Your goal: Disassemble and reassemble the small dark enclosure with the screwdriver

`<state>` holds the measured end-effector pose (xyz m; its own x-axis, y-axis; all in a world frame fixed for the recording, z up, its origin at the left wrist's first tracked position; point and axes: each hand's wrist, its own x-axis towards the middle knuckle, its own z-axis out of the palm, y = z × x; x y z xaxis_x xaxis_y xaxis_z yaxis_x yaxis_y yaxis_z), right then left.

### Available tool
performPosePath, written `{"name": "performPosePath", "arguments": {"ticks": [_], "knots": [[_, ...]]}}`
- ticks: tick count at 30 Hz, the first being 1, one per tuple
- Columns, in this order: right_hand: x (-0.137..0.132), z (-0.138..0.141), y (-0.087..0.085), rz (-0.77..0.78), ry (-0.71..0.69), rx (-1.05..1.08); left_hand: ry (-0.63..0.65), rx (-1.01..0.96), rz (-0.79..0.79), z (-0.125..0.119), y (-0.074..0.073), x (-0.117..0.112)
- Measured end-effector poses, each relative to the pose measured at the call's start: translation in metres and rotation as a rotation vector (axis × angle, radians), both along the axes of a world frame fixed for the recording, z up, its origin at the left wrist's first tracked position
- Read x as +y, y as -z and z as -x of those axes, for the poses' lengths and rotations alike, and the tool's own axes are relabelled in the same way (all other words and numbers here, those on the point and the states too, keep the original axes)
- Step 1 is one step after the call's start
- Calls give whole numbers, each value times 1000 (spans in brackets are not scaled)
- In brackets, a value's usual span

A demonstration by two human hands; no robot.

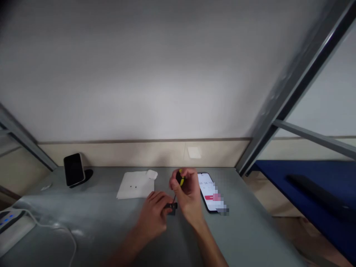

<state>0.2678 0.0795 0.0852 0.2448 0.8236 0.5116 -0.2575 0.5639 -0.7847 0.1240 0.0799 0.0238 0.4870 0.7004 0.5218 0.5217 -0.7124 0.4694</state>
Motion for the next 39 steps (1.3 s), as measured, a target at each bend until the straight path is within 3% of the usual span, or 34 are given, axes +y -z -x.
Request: {"name": "performPosePath", "arguments": {"ticks": [8,15,22,32,39], "knots": [[-4,-4,-4,-56,61,-54,-26,19,33,-1,3,-1],[-4,1,-10,42,-134,183,-18,-2,28,-1,6,0],[2,3,-6,34,-66,186,2,-2,-9,0,4,0],[-7,7,-9,169,-161,274,11,-12,27,-1,2,-1],[-7,9,-9,45,-147,201,-1,48,51,-1,0,-2]]}}
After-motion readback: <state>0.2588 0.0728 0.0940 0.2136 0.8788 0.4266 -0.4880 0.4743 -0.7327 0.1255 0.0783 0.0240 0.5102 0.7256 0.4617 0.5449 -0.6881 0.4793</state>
